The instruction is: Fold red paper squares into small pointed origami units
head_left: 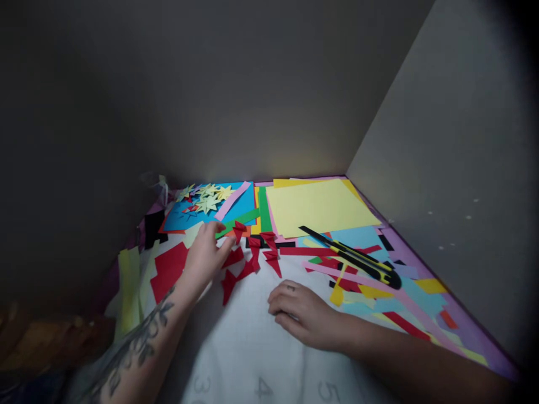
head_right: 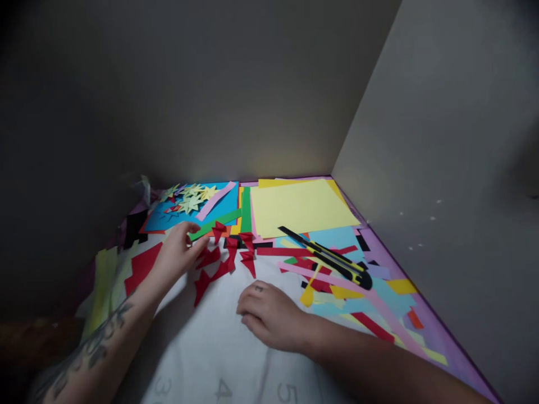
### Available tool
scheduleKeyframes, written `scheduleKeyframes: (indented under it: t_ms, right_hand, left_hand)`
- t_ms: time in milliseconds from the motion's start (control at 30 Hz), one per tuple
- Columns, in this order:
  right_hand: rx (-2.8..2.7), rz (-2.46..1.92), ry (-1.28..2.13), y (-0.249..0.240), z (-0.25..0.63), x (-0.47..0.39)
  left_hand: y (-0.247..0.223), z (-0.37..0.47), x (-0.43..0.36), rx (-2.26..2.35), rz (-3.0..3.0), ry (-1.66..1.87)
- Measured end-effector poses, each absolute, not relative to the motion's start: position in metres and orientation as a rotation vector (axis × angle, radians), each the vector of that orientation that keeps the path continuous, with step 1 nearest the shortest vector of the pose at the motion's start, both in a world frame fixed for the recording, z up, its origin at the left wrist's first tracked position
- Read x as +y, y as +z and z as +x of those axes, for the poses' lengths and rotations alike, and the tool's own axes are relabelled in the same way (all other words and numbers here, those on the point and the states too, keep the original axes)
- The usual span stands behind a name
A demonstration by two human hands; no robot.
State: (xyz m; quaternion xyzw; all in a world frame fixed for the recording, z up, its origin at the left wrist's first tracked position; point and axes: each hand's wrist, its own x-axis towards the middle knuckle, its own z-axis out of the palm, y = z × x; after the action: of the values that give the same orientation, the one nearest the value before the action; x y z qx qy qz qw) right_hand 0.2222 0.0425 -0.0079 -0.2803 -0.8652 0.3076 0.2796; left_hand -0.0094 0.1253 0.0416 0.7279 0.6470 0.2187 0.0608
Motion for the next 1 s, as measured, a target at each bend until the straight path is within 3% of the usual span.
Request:
scheduleKeyframes:
  t_ms: [200, 467, 633, 900, 1000]
  right_hand:
    - [-2.354, -0.776, 0.809, -0.006, 0.221, 0.041]
    - [-2.169, -0.813, 0.908, -0.011, 0.223, 0.045]
    - [-2.161, -0.822, 0.905, -0.011, 0.221, 0.049]
    - [-1.827, -0.999, 1.103, -0.014, 0.222, 0.044]
    - [-1.461, -1.127, 1.256, -0.012, 0.216, 0.046]
  left_hand:
    - [0.029, 0.0, 0.178, 1.919, 2.426, 0.309]
    - [0.029, -0.005, 0.166, 1.919, 2.422, 0.443]
    - [0.025, 0.003, 0.176, 1.903, 2.241, 0.281]
    - [0.04, 0.017, 0.142, 1.646, 2.064, 0.87]
    - [0.043, 0.013, 0.093, 1.412, 2.136, 0.827]
